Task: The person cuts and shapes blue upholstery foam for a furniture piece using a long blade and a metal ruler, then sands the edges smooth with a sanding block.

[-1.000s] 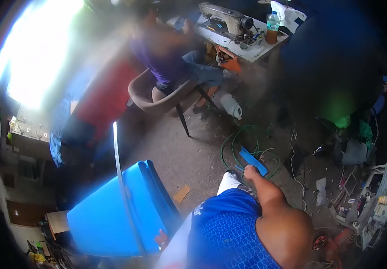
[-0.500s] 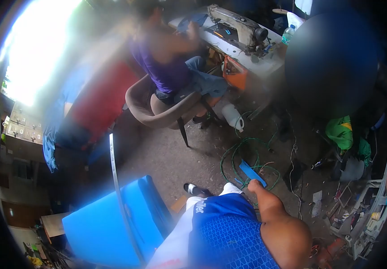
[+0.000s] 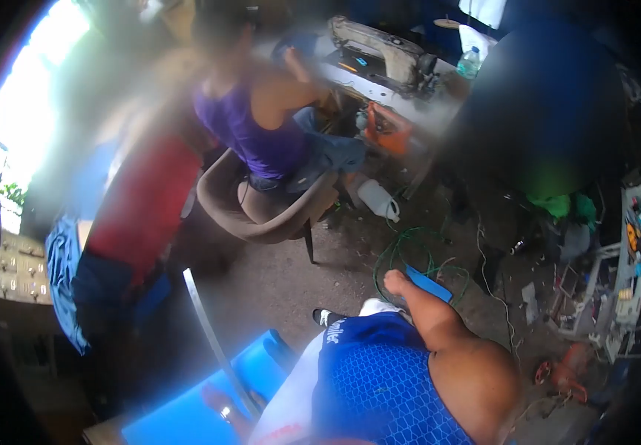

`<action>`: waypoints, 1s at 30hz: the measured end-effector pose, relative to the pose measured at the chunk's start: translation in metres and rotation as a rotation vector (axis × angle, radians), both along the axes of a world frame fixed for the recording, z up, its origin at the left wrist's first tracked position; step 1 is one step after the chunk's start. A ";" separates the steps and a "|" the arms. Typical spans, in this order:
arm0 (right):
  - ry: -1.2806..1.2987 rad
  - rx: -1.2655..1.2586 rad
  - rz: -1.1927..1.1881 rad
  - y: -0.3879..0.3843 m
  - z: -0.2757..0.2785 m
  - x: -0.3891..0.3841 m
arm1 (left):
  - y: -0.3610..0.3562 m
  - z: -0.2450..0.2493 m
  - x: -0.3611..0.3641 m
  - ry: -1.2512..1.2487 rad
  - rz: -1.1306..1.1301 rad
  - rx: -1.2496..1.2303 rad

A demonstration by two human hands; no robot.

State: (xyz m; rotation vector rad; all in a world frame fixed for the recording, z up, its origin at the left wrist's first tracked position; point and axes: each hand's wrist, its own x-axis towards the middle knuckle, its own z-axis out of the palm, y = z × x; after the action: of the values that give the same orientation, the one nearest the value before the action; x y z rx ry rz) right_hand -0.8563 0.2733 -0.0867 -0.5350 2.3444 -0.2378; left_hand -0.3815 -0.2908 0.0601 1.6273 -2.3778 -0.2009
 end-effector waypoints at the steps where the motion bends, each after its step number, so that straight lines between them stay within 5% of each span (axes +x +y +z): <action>1: -0.025 -0.047 -0.151 -0.016 0.017 0.003 | -0.010 0.003 -0.036 0.050 0.024 0.037; 3: -0.061 -0.160 -0.446 -0.044 0.040 0.003 | -0.027 0.019 -0.102 0.037 0.032 0.191; 7: -0.091 -0.207 -0.510 -0.055 0.062 0.017 | -0.054 -0.003 -0.169 0.020 -0.117 0.158; 10: -0.161 -0.015 -0.449 -0.039 0.046 0.023 | -0.051 -0.006 -0.205 0.039 -0.143 0.235; 12: -0.064 0.114 -0.083 0.001 -0.014 0.030 | -0.042 0.013 -0.228 0.038 -0.096 0.452; 16: -0.097 0.328 0.329 0.017 -0.047 0.026 | -0.040 -0.006 -0.225 -0.155 -0.232 0.289; 19: -0.146 0.263 -0.381 -0.019 -0.012 0.000 | -0.029 0.000 -0.220 -0.148 -0.135 0.267; 21: -0.070 0.131 0.080 -0.015 -0.143 -0.027 | -0.013 0.009 -0.225 -0.176 -0.012 0.365; 23: 0.042 0.101 0.358 -0.060 -0.089 -0.089 | -0.001 0.024 -0.233 -0.251 0.065 0.421; 24: 0.077 0.048 0.210 -0.078 -0.080 -0.114 | -0.004 0.022 -0.230 -0.243 0.025 0.428; 25: -0.064 -0.097 -0.278 -0.096 -0.044 -0.140 | -0.010 0.013 -0.229 -0.226 -0.012 0.438; 30: -0.079 -0.340 -0.500 -0.131 0.001 -0.232 | 0.026 0.032 -0.296 -0.264 0.047 0.406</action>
State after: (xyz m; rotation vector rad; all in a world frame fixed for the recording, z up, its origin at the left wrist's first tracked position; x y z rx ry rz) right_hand -1.0883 0.1419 -0.0859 -0.0794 2.3362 -0.8818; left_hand -0.6777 -0.2644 0.0920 1.9950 -2.6180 -0.5194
